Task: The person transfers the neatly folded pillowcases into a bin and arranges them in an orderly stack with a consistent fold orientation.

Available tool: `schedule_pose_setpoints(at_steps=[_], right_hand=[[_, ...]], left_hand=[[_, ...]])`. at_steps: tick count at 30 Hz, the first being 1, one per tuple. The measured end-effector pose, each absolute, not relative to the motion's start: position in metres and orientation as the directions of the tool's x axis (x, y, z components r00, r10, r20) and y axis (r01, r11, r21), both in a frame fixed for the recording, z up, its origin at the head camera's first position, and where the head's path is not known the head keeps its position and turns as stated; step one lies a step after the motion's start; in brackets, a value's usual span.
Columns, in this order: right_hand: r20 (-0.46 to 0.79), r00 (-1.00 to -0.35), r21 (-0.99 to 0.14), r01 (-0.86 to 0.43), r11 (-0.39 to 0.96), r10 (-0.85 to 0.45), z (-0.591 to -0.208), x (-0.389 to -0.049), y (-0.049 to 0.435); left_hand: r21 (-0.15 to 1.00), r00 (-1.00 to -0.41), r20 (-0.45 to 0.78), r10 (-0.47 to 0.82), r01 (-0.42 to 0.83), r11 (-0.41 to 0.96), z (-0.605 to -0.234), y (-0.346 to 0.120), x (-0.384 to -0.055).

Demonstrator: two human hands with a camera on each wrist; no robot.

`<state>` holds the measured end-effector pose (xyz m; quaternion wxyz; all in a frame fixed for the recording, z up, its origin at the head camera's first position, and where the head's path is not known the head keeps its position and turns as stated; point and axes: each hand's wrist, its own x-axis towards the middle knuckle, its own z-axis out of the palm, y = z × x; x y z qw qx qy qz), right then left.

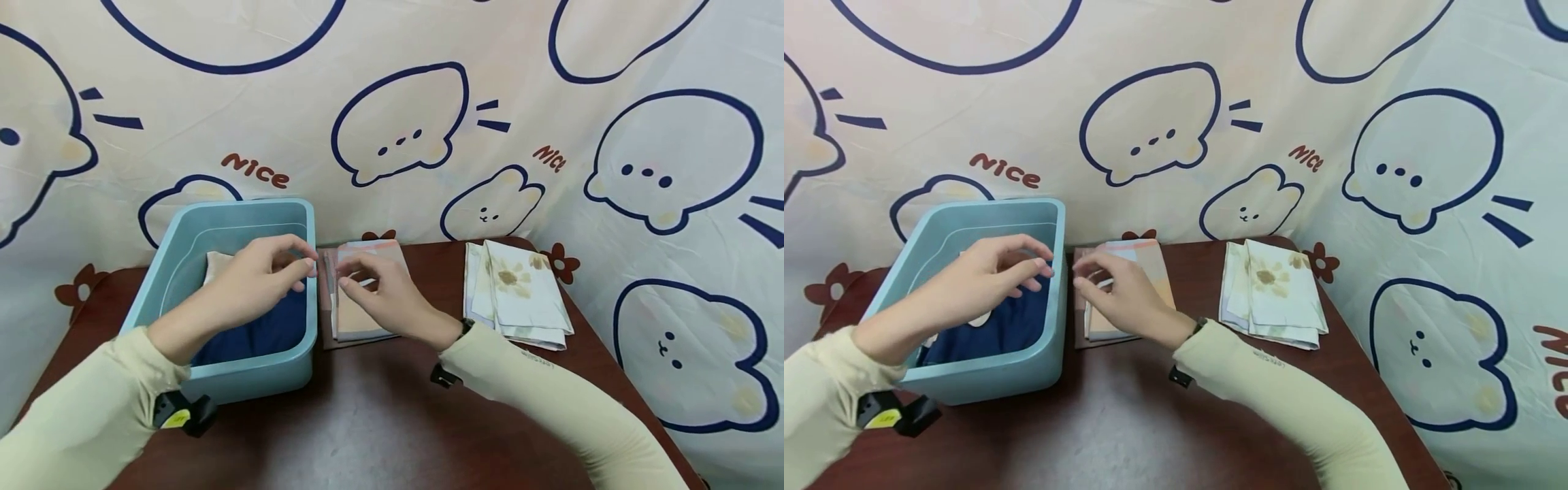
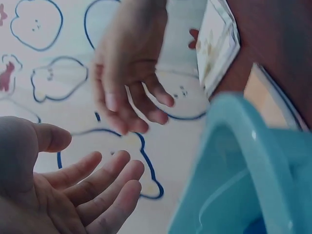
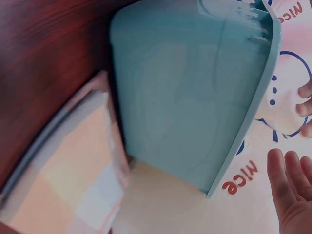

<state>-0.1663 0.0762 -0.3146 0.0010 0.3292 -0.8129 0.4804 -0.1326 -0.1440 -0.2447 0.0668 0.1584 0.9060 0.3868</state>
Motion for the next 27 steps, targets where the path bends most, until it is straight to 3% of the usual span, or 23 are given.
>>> schedule_pose_setpoints(at_steps=[27], right_hand=[[0.203, -0.921, -0.834, -0.341, 0.433, -0.333, -0.361, -0.160, 0.200]], left_hand=[[0.875, -0.896, -0.003, 0.443, 0.213, 0.435, -0.300, -0.050, -0.099]])
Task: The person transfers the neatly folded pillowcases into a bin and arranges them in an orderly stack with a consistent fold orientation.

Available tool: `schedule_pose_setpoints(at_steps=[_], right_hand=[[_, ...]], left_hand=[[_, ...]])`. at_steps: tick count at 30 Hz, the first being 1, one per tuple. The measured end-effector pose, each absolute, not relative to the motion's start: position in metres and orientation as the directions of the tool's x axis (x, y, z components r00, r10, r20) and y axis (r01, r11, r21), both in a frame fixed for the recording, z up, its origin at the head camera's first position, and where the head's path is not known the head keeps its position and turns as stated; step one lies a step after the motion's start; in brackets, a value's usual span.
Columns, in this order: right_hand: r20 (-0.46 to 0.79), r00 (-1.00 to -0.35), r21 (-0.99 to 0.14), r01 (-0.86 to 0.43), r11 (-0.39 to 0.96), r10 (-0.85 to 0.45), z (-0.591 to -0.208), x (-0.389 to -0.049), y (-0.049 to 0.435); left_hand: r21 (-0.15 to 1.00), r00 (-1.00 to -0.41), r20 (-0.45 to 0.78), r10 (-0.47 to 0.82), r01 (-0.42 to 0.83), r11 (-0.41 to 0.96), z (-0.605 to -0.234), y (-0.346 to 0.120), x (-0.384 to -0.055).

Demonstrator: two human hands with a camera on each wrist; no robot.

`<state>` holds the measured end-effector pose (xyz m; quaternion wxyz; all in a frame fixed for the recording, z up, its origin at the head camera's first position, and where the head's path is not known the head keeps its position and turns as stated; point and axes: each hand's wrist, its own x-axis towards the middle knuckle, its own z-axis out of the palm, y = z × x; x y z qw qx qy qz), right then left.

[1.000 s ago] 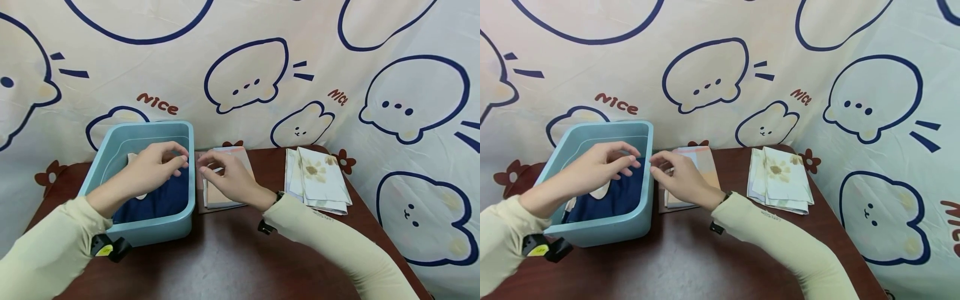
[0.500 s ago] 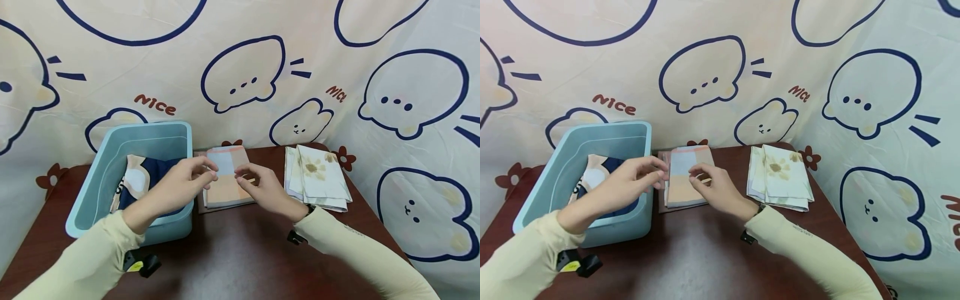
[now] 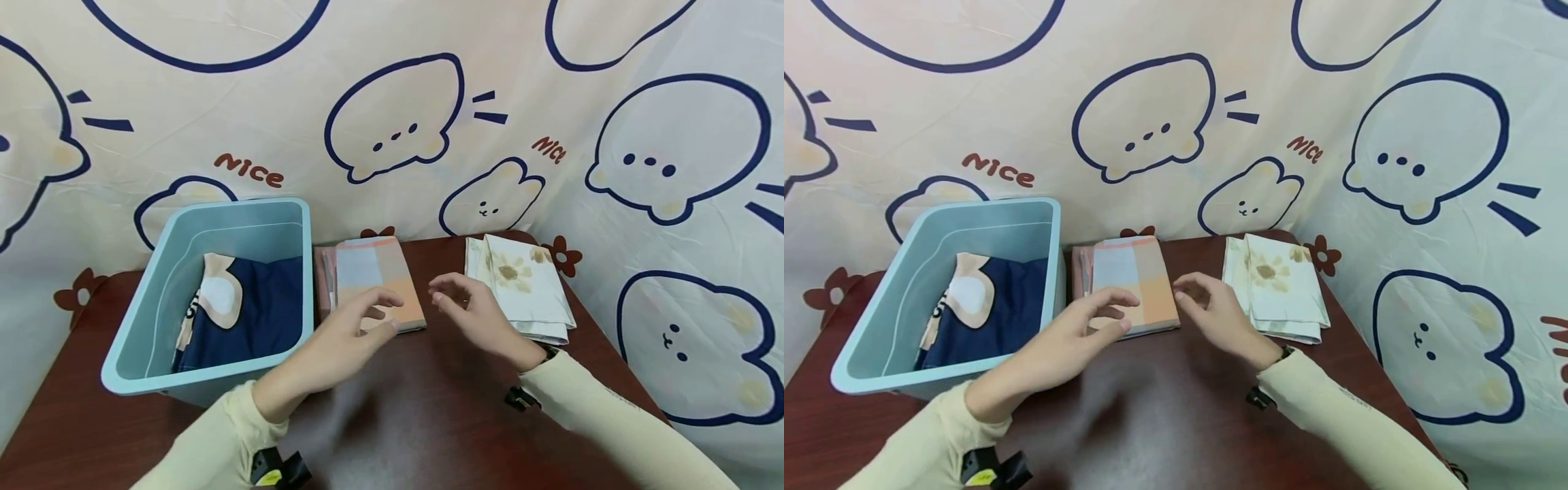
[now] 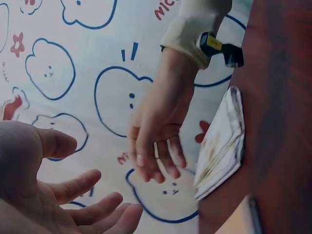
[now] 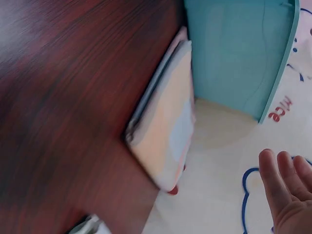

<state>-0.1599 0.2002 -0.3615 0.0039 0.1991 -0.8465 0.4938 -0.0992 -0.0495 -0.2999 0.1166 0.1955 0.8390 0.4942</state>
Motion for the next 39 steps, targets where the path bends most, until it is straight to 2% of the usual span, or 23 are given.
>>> schedule_pose_setpoints(at_steps=[10, 19, 25, 30, 39], right_hand=[[0.146, -0.953, -0.857, -0.256, 0.447, -0.264, -0.383, -0.175, 0.240], [0.118, -0.974, -0.843, -0.202, 0.499, -0.193, -0.400, -0.187, 0.272], [0.090, -0.986, -0.799, -0.156, 0.581, -0.140, -0.405, -0.193, 0.295], [0.084, -0.993, -0.749, -0.116, 0.653, -0.079, -0.408, -0.197, 0.316], [0.018, -0.997, -0.668, 0.044, 0.743, 0.075, -0.423, -0.206, 0.359]], left_hand=[[0.922, -0.916, -0.079, 0.393, 0.082, 0.377, -0.339, -0.008, -0.116], [0.959, -0.934, -0.103, 0.343, -0.002, 0.284, -0.380, 0.005, -0.142], [0.972, -0.926, -0.179, 0.332, -0.114, 0.205, -0.393, 0.020, -0.148], [0.970, -0.926, -0.211, 0.313, -0.159, 0.182, -0.402, 0.034, -0.151], [0.956, -0.905, -0.279, 0.321, -0.232, 0.179, -0.420, 0.053, -0.162]])
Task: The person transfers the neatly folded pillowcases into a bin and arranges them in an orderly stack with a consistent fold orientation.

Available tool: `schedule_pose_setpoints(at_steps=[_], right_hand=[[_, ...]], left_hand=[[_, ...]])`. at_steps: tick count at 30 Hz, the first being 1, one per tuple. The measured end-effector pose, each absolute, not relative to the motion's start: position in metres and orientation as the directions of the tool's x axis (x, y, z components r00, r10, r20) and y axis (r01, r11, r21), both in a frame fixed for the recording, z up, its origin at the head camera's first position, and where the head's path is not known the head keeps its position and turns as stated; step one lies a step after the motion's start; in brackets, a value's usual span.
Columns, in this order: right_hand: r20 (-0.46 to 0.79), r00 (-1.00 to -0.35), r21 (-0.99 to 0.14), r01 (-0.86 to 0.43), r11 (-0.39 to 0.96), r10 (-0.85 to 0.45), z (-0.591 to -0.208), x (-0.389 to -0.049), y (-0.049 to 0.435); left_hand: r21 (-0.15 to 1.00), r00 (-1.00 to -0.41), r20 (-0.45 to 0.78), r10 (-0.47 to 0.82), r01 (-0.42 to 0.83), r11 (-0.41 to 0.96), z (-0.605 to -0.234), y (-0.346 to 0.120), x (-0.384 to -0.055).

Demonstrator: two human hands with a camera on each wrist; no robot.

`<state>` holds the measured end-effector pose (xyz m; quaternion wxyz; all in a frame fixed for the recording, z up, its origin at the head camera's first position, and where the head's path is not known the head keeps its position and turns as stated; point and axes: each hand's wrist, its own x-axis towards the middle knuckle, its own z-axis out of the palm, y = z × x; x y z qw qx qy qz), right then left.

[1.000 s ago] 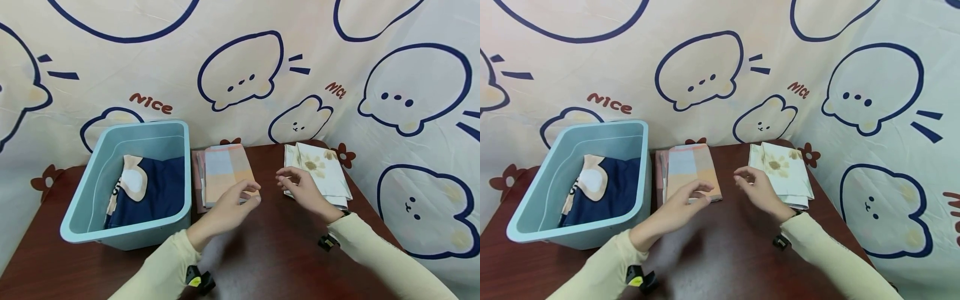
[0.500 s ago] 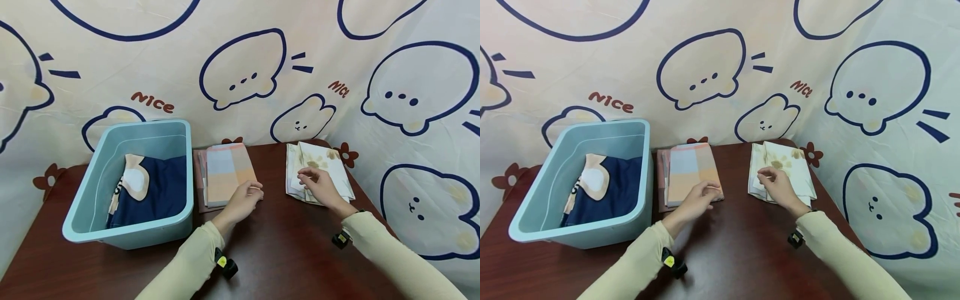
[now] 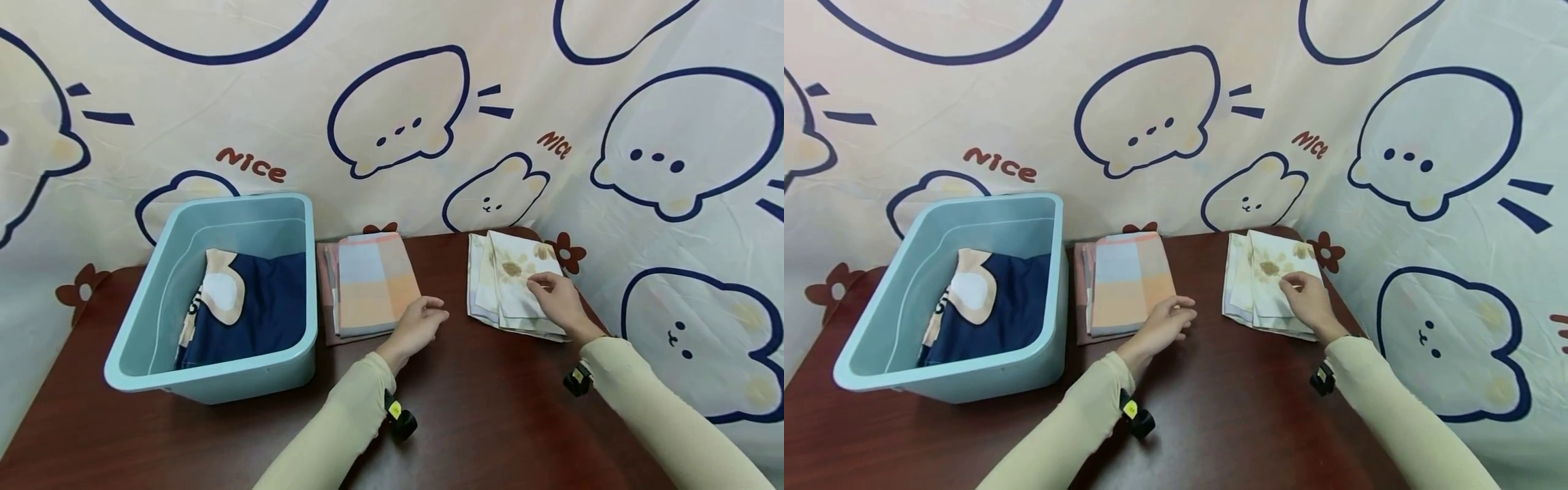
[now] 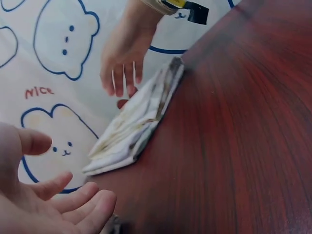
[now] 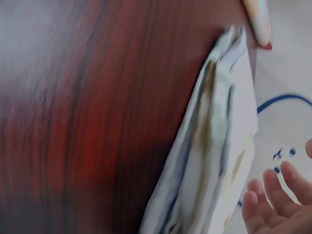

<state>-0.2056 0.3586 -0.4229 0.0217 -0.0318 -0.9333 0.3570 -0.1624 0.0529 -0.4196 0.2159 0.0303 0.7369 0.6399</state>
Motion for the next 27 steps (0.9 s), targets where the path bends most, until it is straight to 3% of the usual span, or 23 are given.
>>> schedule_pose_setpoints(at_steps=[13, 19, 27], right_hand=[[-0.211, -0.952, -0.603, 0.305, 0.737, 0.222, -0.437, -0.217, 0.407], [-0.268, -0.924, -0.639, 0.383, 0.667, 0.274, -0.442, -0.219, 0.410], [-0.319, -0.905, -0.648, 0.425, 0.632, 0.282, -0.445, -0.221, 0.401]], left_hand=[[0.942, -0.812, -0.294, 0.504, -0.335, 0.011, -0.427, 0.093, -0.182], [0.920, -0.786, -0.306, 0.538, -0.389, -0.046, -0.432, 0.101, -0.187], [0.892, -0.800, -0.315, 0.511, -0.434, -0.129, -0.439, 0.100, -0.194]])
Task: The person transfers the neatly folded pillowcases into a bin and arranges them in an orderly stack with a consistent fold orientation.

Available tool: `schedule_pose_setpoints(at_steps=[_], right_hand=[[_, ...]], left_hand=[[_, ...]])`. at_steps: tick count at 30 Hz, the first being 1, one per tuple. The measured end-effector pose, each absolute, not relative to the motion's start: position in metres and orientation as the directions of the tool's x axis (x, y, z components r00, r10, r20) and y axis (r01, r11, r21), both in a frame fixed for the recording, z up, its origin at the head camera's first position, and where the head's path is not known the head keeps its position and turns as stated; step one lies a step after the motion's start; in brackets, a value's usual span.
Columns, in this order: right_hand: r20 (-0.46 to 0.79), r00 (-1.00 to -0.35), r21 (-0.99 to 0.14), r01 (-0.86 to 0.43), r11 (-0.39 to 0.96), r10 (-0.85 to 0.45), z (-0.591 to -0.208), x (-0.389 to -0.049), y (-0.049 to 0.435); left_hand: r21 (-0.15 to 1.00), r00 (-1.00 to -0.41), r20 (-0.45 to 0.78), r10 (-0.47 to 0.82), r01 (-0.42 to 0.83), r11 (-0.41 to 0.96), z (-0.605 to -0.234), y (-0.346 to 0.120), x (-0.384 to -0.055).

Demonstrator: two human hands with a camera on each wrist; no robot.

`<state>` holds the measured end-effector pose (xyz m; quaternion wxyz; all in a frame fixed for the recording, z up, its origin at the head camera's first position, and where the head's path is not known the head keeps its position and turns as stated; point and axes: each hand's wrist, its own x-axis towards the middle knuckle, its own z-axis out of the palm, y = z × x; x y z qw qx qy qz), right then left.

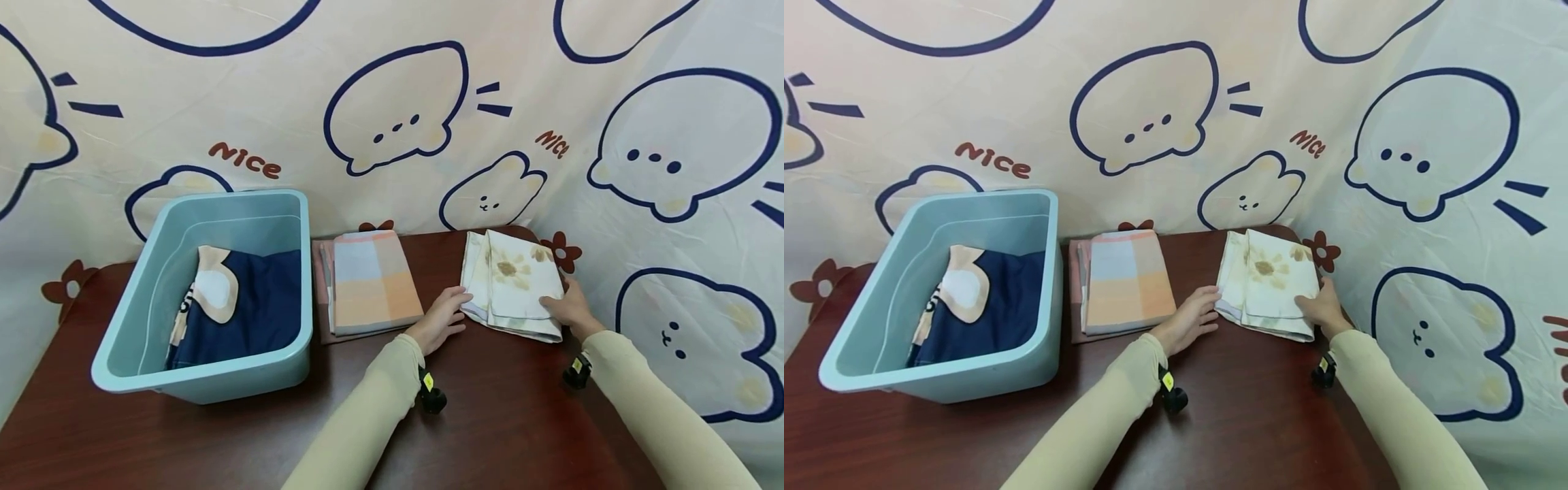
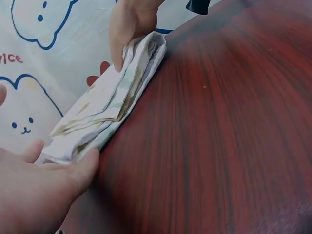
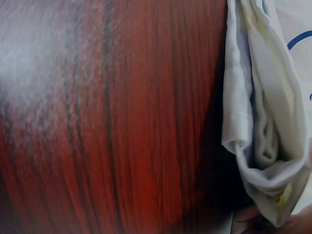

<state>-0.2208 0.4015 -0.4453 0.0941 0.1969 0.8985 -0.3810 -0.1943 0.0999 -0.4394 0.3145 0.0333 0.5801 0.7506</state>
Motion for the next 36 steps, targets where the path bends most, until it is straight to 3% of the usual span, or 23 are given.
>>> schedule_pose_setpoints(at_steps=[8, 17, 26, 33, 36], right_hand=[[-0.401, -0.877, -0.604, 0.471, 0.643, 0.265, -0.446, -0.217, 0.407], [-0.439, -0.895, -0.627, 0.369, 0.686, 0.080, -0.449, -0.210, 0.411], [-0.510, -0.853, -0.615, 0.272, 0.740, -0.110, -0.444, -0.204, 0.410], [-0.556, -0.828, -0.634, 0.363, 0.683, -0.077, -0.441, -0.205, 0.404], [-0.565, -0.821, -0.642, 0.381, 0.665, -0.075, -0.440, -0.205, 0.402]], left_hand=[[0.900, -0.823, -0.299, 0.484, -0.411, -0.144, -0.438, 0.100, -0.199], [0.860, -0.808, -0.339, 0.483, -0.474, -0.190, -0.442, 0.095, -0.197], [0.860, -0.780, -0.478, 0.403, -0.508, 0.038, -0.447, 0.094, -0.191], [0.892, -0.804, -0.452, 0.386, -0.412, 0.186, -0.449, 0.097, -0.186], [0.903, -0.805, -0.430, 0.409, -0.388, 0.187, -0.448, 0.100, -0.185]])
